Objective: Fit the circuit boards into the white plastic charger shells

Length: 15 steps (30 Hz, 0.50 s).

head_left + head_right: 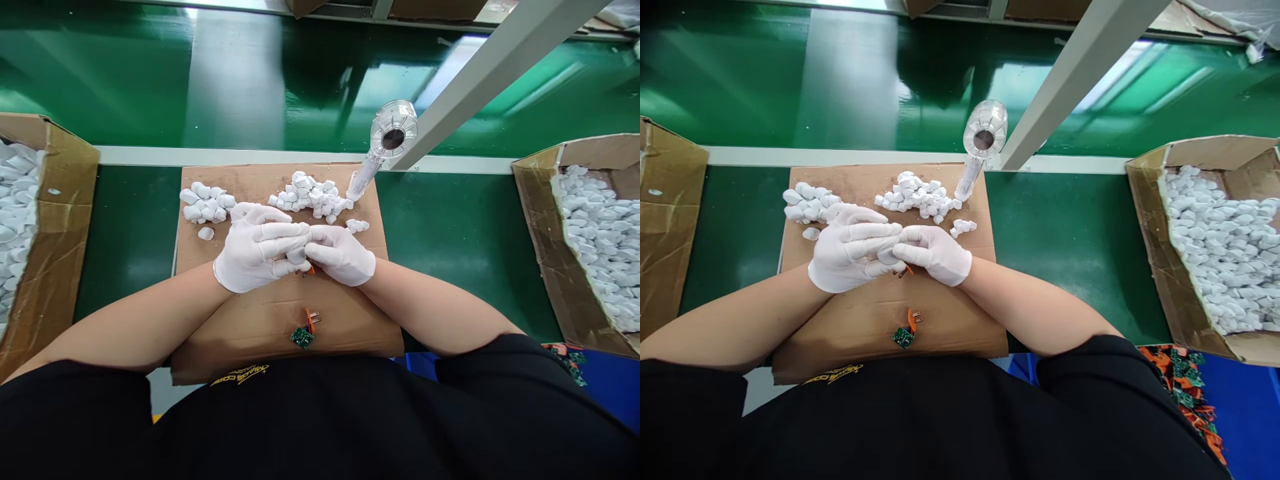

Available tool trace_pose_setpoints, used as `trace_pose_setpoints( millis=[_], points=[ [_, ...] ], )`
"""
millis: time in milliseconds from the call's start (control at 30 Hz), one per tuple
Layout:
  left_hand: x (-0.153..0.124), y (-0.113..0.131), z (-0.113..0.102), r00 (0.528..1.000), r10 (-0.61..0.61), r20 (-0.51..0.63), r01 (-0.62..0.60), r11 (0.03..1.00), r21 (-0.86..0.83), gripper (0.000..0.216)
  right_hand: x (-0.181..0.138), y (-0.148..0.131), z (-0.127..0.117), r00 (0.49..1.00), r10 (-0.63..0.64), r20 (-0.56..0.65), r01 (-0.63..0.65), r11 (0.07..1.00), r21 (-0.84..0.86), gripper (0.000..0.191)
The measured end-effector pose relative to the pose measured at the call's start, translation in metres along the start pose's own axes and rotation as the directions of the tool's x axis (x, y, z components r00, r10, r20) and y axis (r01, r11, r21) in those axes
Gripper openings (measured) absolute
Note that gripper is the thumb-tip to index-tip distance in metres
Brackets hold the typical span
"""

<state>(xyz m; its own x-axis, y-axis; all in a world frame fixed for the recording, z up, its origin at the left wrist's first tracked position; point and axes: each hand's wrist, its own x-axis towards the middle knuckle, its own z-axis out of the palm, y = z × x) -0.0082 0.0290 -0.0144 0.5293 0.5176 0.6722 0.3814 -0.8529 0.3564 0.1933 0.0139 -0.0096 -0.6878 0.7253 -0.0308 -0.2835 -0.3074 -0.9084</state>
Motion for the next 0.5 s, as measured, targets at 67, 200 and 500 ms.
trace_pose_setpoints(
  millis=[67,200,500],
  points=[
    [-0.0003,-0.0017,0.0007,0.996,-0.049,0.077,0.049,0.999,0.005,0.034,0.0012,0.0002,0.0000,1.000,-0.001,0.006,0.001,1.000,-0.006,0.038],
    [-0.0010,-0.0045,0.0005,0.976,-0.150,0.156,0.159,0.986,-0.050,0.038,0.0026,0.0018,-0.0005,1.000,0.004,0.010,-0.004,1.000,0.002,0.040],
    [0.0004,-0.0054,0.0046,0.997,-0.065,0.048,0.075,0.972,-0.221,0.040,0.0060,0.0027,-0.0026,0.993,0.076,0.087,-0.084,0.991,0.100,0.035]
  ],
)
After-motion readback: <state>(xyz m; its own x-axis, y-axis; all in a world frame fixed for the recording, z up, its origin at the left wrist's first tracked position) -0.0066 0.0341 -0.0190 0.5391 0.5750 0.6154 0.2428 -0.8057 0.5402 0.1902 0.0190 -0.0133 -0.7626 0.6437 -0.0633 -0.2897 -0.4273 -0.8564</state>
